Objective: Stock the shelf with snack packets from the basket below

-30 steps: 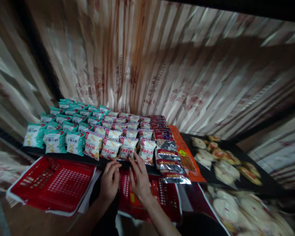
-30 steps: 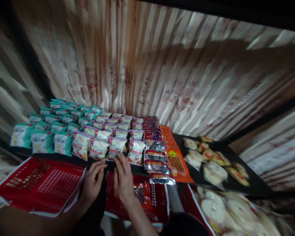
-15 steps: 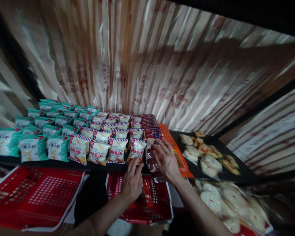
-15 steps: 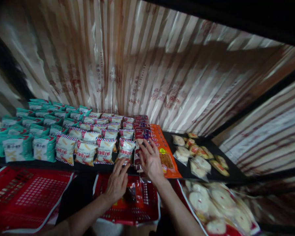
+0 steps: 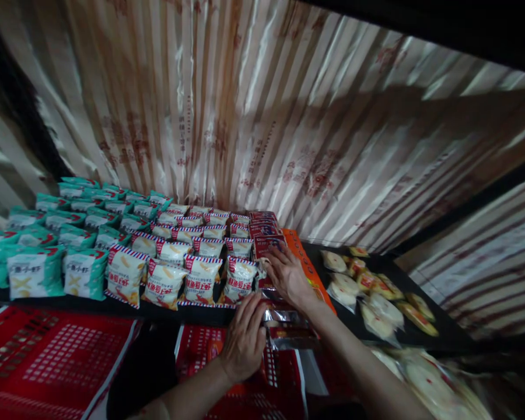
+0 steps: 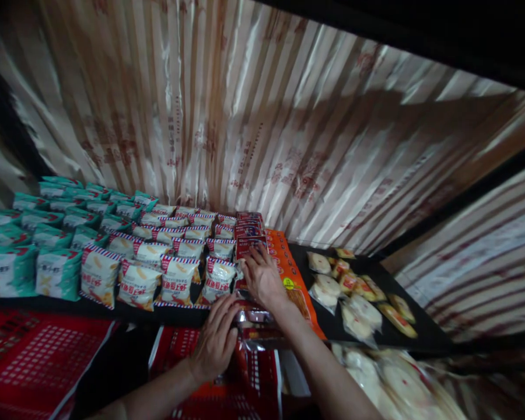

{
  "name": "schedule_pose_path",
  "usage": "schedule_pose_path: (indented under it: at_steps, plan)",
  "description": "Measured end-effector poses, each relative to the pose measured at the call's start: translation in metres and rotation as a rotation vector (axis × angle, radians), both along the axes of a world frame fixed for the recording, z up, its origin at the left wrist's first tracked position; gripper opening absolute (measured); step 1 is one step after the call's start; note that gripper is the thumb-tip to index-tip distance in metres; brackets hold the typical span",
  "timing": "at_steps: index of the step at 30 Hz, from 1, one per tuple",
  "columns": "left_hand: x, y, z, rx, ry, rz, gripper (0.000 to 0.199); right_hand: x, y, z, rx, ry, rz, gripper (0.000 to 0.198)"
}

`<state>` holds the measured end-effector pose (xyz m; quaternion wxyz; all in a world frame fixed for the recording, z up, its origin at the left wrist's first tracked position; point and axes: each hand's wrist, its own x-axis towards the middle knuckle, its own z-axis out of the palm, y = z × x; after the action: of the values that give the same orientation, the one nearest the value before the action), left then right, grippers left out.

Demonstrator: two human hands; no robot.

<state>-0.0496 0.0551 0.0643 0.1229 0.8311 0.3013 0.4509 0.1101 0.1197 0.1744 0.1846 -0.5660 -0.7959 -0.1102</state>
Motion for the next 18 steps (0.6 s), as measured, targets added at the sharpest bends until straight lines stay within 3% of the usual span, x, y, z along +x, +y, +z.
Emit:
schedule_pose_path:
  at_steps: [11, 15, 18]
  plan:
    - [0.006, 0.007, -0.014, -0.041, -0.062, 0.179, 0.042, -0.028, 0.033, -0.004, -0.167, -0.035, 0.183, 0.031]
    - [0.01, 0.004, -0.013, -0.022, -0.043, 0.183, 0.043, -0.009, 0.027, -0.001, -0.053, 0.128, 0.13, 0.039]
    - [0.013, 0.0, -0.01, 0.007, -0.047, 0.172, 0.046, 0.026, 0.017, -0.001, 0.052, 0.356, -0.006, 0.044]
